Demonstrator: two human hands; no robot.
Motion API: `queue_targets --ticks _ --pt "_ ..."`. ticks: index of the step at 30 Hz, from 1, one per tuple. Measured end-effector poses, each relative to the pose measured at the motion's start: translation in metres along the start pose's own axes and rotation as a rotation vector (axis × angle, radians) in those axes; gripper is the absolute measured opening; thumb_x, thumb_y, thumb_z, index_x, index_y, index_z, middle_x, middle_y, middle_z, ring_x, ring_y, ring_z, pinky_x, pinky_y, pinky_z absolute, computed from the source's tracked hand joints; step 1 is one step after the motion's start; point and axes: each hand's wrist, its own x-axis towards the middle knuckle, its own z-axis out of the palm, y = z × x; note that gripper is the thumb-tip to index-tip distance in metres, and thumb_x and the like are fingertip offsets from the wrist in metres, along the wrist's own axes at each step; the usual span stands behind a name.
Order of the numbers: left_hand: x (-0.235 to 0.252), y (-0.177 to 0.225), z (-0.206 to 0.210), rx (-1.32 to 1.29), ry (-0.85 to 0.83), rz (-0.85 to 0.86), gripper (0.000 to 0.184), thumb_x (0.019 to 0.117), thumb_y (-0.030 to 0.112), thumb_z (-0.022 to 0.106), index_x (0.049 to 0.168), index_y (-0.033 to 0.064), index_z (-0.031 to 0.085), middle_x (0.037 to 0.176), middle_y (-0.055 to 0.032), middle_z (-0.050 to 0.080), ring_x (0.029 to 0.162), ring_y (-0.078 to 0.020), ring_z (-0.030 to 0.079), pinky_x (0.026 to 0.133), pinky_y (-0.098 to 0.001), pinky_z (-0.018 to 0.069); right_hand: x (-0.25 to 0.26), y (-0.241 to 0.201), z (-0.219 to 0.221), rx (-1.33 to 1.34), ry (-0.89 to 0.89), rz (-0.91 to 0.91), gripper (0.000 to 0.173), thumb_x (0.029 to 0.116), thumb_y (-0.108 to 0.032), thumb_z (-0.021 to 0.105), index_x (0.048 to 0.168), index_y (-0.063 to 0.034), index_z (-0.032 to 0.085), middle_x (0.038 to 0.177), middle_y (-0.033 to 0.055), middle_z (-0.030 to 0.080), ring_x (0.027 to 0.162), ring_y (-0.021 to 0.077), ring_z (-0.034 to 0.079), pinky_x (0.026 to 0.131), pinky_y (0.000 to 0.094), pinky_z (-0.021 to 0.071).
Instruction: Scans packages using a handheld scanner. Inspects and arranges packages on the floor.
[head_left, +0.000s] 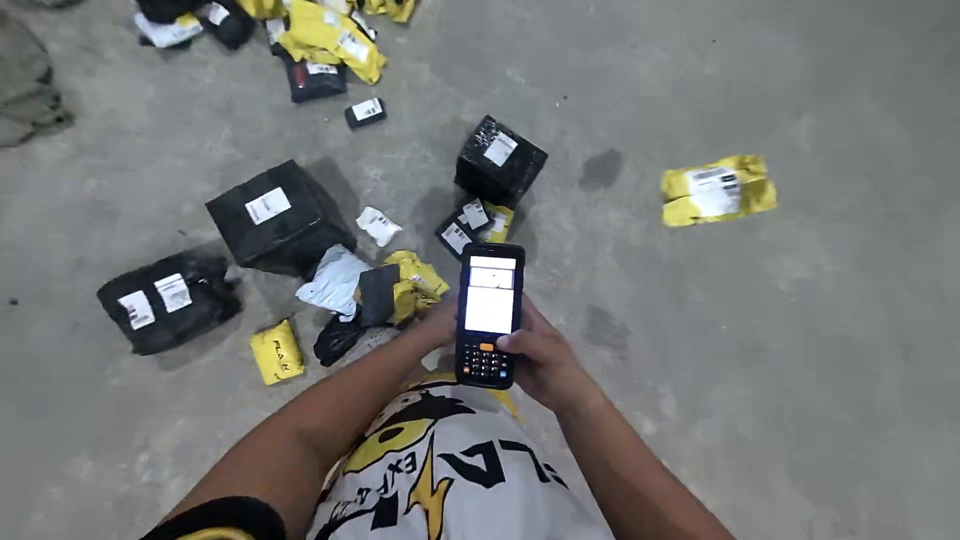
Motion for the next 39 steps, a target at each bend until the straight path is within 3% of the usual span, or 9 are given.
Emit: queue_targets --ticks 3,7,11,16,21,26,30,33,39 --pt "-0.052 -0.165 -0.028 0.102 0.069 -0.471 0.044 0.105 0.034 0.053 0.137 0.0043 0.06 0.134 -0.0226 0.063 0.126 -0.0386 0.06 0.108 -0.0615 0.0449 0.041 0.005 0.012 0.04 -0.057 0.052 0.075 0.0868 -0.005 0.059 0.151 -0.0056 0.021 0.131 0.0259 0.058 0.116 0.038 0.064 0.096 0.0531 0.0558" --pt "-0.182 -0.326 -0.083 0.032 0.194 -0.914 0.04 0.1043 0.024 0.054 0.125 -0.0092 0.063 0.125 -0.0314 0.064 0.115 -0.0458 0.063 0.099 -0.0637 0.048 0.102 0.01 0.034 0.02 -0.036 0.13 0.078 0.0828 -0.003 0.059 0.151 -0.008 0.021 0.128 0.022 0.061 0.112 0.0338 0.067 0.092 0.0495 0.058" --pt "-0.267 -0.372 -0.129 -0.377 0.556 -1.021 0.039 0.1076 0.023 0.049 0.132 -0.0068 0.058 0.128 -0.0289 0.062 0.113 -0.0428 0.064 0.096 -0.0613 0.0507 0.161 0.035 0.043 -0.105 0.005 0.174 0.077 0.0861 -0.016 0.061 0.153 -0.0074 0.024 0.124 0.0183 0.064 0.106 0.0287 0.069 0.089 0.0467 0.0599" --pt "-0.255 -0.381 -0.121 -0.636 0.793 -1.058 0.043 0.1075 0.023 0.049 0.138 -0.0067 0.052 0.133 -0.0298 0.059 0.112 -0.0399 0.063 0.093 -0.0569 0.0516 0.242 0.09 0.027 -0.045 -0.024 0.421 0.06 0.1041 -0.053 0.039 0.149 -0.0129 0.041 0.118 0.0101 0.07 0.1 0.0213 0.071 0.087 0.0417 0.0607" --pt "-0.139 -0.366 -0.059 -0.516 0.448 -1.055 0.036 0.1036 0.02 0.057 0.131 -0.0037 0.062 0.131 -0.028 0.062 0.119 -0.0415 0.062 0.101 -0.0591 0.0492 0.34 0.188 -0.04 0.096 0.035 0.597 0.053 0.1084 -0.044 0.033 0.151 -0.0122 0.037 0.118 0.0157 0.067 0.099 0.0266 0.07 0.087 0.0458 0.0593" --pt "0.051 -0.372 -0.044 -0.35 0.537 -0.745 0.028 0.1001 0.016 0.06 0.122 0.0016 0.069 0.13 -0.0239 0.062 0.122 -0.0362 0.06 0.106 -0.0517 0.049 0.459 0.283 -0.157 -0.179 0.272 0.612 0.056 0.1085 -0.039 0.033 0.156 -0.0091 0.03 0.127 0.0166 0.061 0.101 0.0227 0.066 0.086 0.0432 0.0576" --pt "0.223 -0.408 -0.097 -0.25 0.567 -0.59 0.033 0.1046 0.017 0.052 0.128 -0.0031 0.064 0.131 -0.0251 0.062 0.125 -0.036 0.059 0.108 -0.051 0.0478 0.499 0.353 -0.271 -0.147 0.422 0.541 0.059 0.1043 -0.04 0.04 0.151 -0.0047 0.035 0.122 0.0151 0.063 0.099 0.0202 0.066 0.084 0.0392 0.0583" --pt "0.342 -0.454 -0.149 -0.254 0.579 -0.701 0.037 0.1062 0.026 0.052 0.132 0.0008 0.062 0.13 -0.0229 0.063 0.119 -0.0345 0.062 0.104 -0.0538 0.0495 0.502 0.389 -0.335 -0.115 0.484 0.607 0.056 0.1083 -0.042 0.033 0.151 -0.0061 0.036 0.117 0.0153 0.066 0.093 0.022 0.069 0.079 0.0395 0.0608" --pt "0.517 -0.595 -0.208 -0.584 0.873 -0.825 0.067 0.1002 0.04 0.063 0.148 -0.0014 0.041 0.131 -0.0226 0.061 0.111 -0.0309 0.065 0.096 -0.0495 0.0554 0.524 0.418 -0.365 0.078 0.657 0.778 0.05 0.1114 -0.038 0.031 0.149 -0.0052 0.039 0.113 0.0159 0.067 0.09 0.0233 0.07 0.078 0.0415 0.061"
